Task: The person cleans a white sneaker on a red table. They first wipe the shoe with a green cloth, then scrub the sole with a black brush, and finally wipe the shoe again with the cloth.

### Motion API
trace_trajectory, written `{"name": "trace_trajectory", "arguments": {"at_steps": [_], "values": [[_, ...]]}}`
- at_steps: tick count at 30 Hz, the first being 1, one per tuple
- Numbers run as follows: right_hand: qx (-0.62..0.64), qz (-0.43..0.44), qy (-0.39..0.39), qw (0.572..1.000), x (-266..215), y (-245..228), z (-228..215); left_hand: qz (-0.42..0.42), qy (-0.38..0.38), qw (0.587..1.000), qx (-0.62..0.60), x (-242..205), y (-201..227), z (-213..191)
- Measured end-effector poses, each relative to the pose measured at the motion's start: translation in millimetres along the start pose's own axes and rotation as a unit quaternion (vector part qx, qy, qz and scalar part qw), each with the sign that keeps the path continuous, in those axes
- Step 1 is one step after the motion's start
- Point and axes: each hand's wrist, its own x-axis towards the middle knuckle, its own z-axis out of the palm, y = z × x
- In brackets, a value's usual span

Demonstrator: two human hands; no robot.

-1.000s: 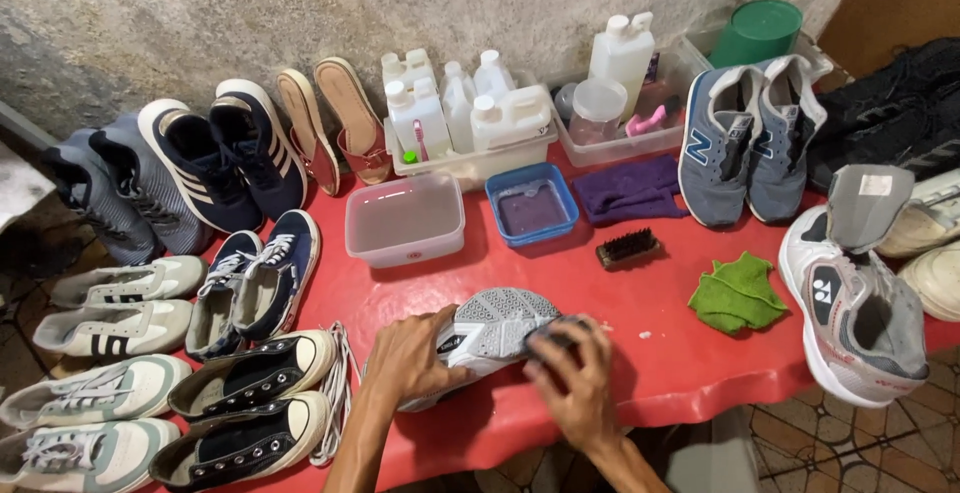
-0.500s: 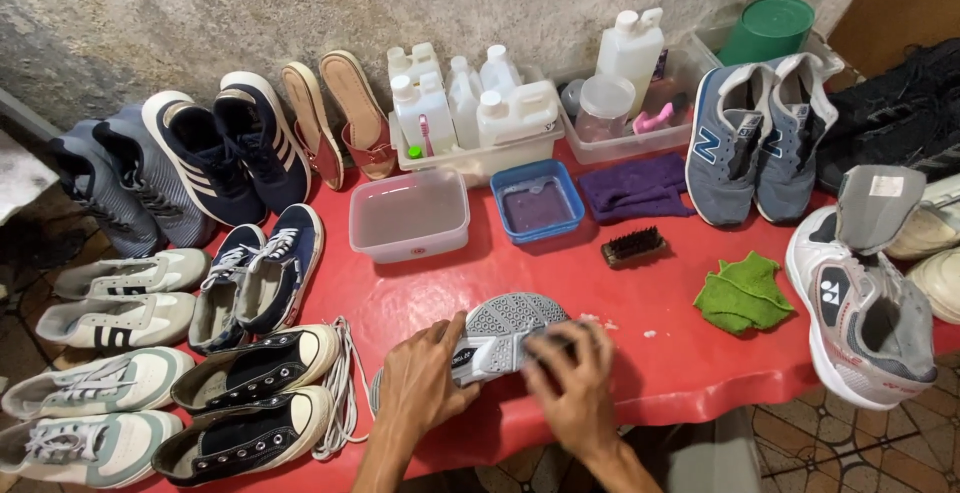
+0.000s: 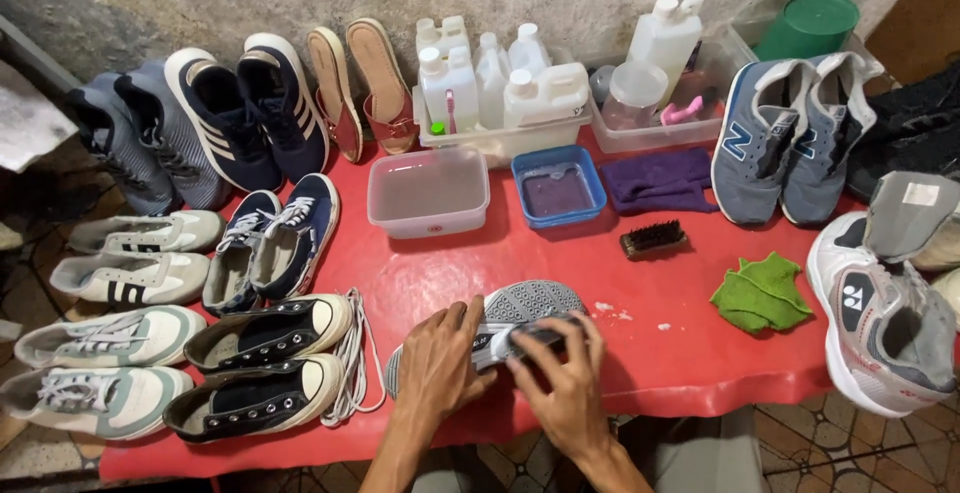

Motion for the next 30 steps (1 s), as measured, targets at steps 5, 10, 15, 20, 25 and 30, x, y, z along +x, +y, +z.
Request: {"name": "trace_trajectory", "arguments": {"at_steps": [5,10,15,20,25,30], "values": [[-0.025,0.011,0.029,0.999,0,-12,4,0.009,0.032,0.999,-0.002,-3,0,3],[0.006,-0.056,-0.016,0.998,1,-14,0,0.026,0.066,0.997,-0.015,-4,0,3],[0.016,-0.122,-0.056,0.991,-2,-20,-2,0.036,0.086,0.996,-0.008,-7,0,3],[-0.002,-0.071,-0.024,0.997,-1,-23,1,0.016,0.072,0.997,-0.002,-6,1,8],[-0.008,-0.026,0.011,1.000,-1,-21,1,0.023,0.084,0.996,0.022,-6,0,10],[0.021,-0.103,-0.040,0.994,-5,-16,-1,0.036,0.111,0.993,-0.007,-9,0,8]]}}
